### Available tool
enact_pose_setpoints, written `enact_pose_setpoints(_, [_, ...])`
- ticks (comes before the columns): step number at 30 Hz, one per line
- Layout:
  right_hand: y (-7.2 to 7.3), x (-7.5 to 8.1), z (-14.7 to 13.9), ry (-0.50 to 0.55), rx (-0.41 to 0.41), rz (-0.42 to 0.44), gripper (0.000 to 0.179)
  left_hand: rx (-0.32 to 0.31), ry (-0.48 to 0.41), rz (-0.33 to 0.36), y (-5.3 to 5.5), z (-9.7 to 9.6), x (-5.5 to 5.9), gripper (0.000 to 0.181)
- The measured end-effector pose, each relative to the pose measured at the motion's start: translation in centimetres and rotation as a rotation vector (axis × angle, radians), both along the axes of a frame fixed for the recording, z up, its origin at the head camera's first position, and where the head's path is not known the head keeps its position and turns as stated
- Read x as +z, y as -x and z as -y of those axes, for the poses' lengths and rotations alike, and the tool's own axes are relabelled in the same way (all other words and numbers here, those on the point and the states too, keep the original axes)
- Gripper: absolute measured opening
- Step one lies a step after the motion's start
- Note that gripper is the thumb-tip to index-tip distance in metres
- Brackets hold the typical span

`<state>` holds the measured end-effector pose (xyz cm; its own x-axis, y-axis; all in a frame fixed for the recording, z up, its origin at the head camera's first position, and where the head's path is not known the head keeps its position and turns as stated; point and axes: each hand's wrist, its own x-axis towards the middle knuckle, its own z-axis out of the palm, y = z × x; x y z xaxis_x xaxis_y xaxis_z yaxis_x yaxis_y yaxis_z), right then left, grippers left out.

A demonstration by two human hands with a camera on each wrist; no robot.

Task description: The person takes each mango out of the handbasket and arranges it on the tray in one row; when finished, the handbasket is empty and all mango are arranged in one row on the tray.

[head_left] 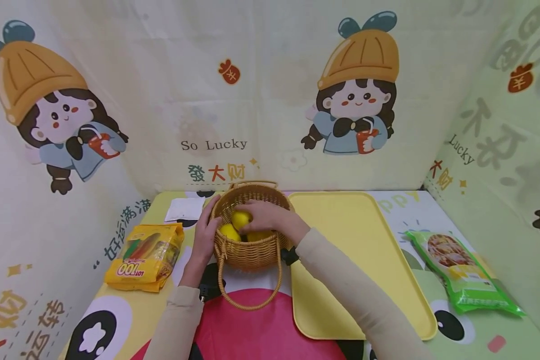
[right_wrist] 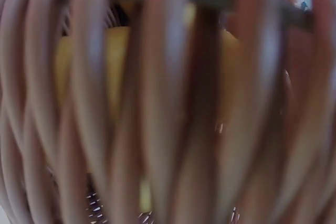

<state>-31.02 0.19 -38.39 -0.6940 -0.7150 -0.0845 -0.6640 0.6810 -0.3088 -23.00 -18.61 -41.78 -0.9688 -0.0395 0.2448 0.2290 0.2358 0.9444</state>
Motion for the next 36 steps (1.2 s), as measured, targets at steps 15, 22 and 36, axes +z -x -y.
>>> enact_pose_setpoints(15, [0.12, -0.30, 0.18, -0.003, 0.003, 0.019, 0.060, -0.002, -0.002, -0.004, 0.18, -0.14, -0.21, 0.061])
enact_pose_setpoints(22, [0.19, -0.36, 0.14, 0.009, 0.027, -0.014, 0.055, -0.007, -0.010, 0.000, 0.12, -0.15, -0.12, 0.060])
enact_pose_setpoints(36, [0.20, -0.24, 0.19, 0.042, 0.056, -0.048, 0.049, -0.004, -0.024, 0.003, 0.15, -0.01, -0.35, 0.060])
